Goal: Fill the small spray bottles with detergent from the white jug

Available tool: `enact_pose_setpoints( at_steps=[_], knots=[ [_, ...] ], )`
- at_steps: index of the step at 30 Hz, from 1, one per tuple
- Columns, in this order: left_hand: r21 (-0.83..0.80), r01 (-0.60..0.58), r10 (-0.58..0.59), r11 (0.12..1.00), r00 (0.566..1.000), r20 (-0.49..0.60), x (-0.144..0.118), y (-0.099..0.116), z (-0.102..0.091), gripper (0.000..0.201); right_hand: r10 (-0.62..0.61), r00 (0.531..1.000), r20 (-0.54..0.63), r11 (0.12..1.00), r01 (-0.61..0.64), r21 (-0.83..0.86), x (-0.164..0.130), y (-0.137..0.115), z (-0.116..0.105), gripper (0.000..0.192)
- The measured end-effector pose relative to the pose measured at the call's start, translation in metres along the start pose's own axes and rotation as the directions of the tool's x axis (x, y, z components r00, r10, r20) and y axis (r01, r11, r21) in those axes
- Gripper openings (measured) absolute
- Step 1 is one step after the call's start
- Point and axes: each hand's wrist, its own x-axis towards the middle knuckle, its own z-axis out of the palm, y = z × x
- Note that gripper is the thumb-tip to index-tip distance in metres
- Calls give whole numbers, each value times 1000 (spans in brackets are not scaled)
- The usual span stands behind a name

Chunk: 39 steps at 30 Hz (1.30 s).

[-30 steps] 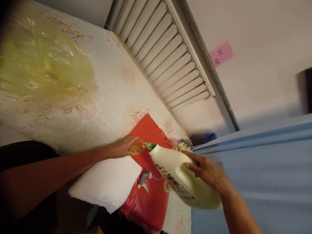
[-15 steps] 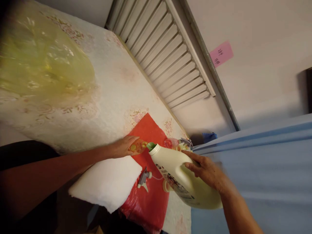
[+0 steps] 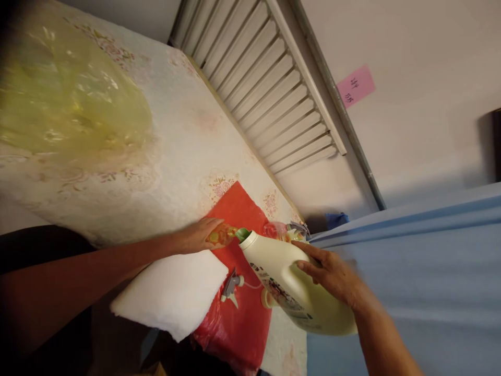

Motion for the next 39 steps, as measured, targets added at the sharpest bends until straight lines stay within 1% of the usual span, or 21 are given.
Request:
enact_pose_setpoints(
  at_steps=[5,12,19,26,32,36,39],
  knots=[
    [33,13,-13,999,1000,-9,0,0,-1,55,-3,1000,-2,1000,3,-16,-2,-1,0,64],
    [51,36,-36,998,999,4,-1,5,-3,49,-1,1000,-3,1000,1,-14,-1,0,0,65],
    [78,57,-57,995,998,6,-1,1,0,59,2,1000,-4,1000,-2,-10,-1,-3,0,67],
    [58,50,-50,997,999,-2,-1,-3,1,60,-7,1000,-2,1000,7,-13,0,0,-1,64],
    [86,57,-58,995,998,1,-1,-6,3,60,-2,1000,-9,1000,2,-22,-1,-1,-1,63],
    [70,54,-53,996,998,-13,-1,-4,2,65,-13,1000,-11,1000,12,-27,0,-3,-1,64],
    [51,62,-62,997,998,-6,-1,-2,0,65,-1,1000,-9,999,1,-35,0,-2,-1,63]
  ],
)
